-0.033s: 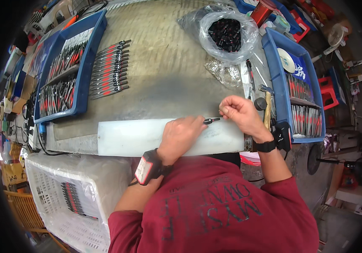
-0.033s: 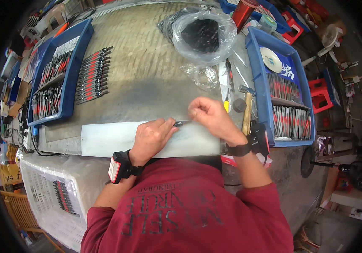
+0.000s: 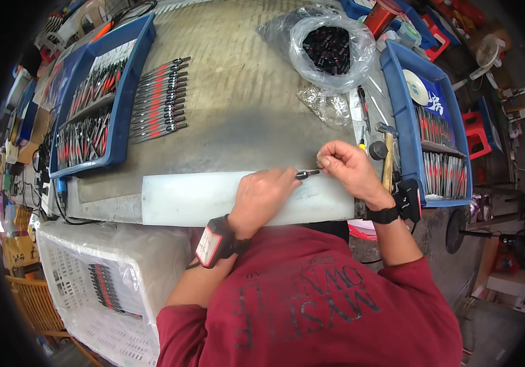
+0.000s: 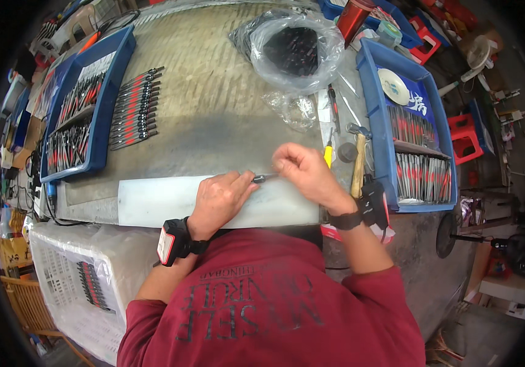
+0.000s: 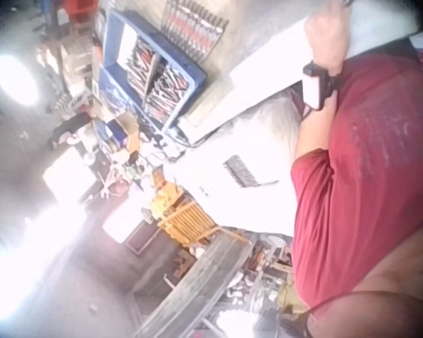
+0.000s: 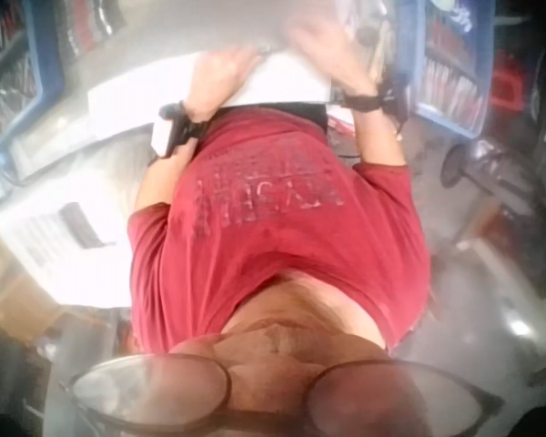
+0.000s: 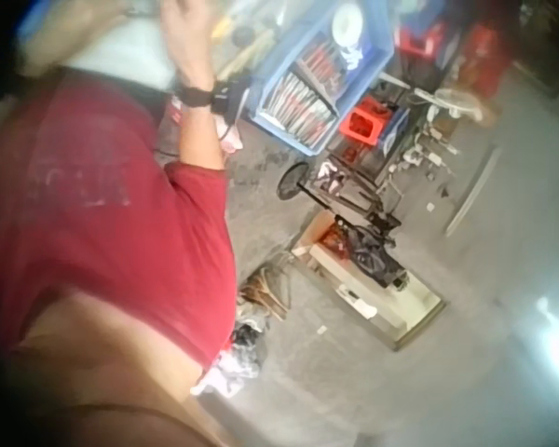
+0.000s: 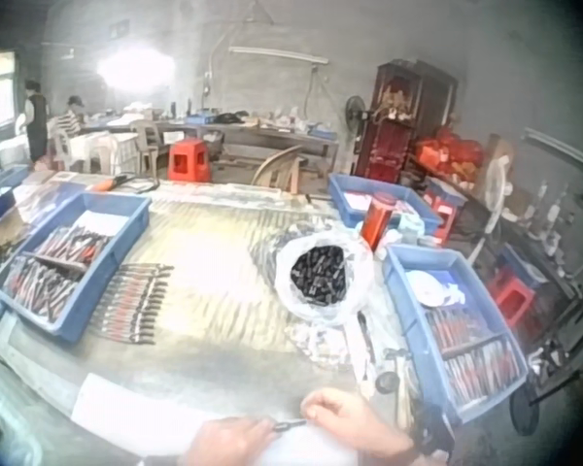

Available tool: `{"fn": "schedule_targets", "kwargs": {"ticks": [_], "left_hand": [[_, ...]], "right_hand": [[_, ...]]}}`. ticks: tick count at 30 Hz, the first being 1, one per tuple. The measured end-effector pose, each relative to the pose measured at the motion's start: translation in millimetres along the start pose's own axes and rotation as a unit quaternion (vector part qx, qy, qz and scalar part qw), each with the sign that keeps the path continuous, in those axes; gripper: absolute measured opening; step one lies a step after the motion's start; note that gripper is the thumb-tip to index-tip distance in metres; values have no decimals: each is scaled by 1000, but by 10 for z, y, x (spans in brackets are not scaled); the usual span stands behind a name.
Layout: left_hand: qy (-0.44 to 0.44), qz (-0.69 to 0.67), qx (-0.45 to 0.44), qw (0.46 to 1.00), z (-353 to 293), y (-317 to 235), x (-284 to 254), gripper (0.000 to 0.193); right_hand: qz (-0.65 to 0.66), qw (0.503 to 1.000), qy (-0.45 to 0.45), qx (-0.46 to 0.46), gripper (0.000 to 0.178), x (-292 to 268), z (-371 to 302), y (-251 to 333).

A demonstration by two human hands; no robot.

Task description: The person repeatedly picks up a metal rod and a small black cap, aligns them, and presses the cap onto the rod end. They place the assembled unit on the table and repeat the process with additional parts from nearby trays and a plastic bag.

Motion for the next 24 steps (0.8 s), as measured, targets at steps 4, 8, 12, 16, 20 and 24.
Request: {"fn": "schedule_targets", "kwargs": {"ticks": [4, 8, 12, 16, 20, 24], "left_hand": [[3, 0, -4, 1000, -5, 7, 0, 18], [14, 1, -8, 1000, -11, 4, 21, 20], [13, -3, -10, 1000, -10, 13, 25, 20], [16, -2, -15, 1000, -16, 23, 37, 20], [19, -3, -15, 1000, -18, 28, 47, 20], [15, -2, -17, 1000, -17, 30, 47, 20]], "right_hand": [[-179, 972, -53, -142, 7, 112, -116, 211], [-188, 962, -80, -179, 4, 181, -170, 223], [-200, 955, -104, -191, 4, 207, -189, 197], [-171, 961, -122, -180, 5, 195, -212, 144], [-190, 956, -128, -185, 5, 195, -226, 143], [-220, 948, -131, -189, 6, 203, -258, 169]]}}
Point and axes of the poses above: each hand's wrist, its own z-axis towards the middle knuckle, its own x-axis out of the palm, y = z × x, the point moved 9 cm from there along z, towards the middle knuckle, and after that the axes turned 4 degrees about x, right-handed, at the moved point
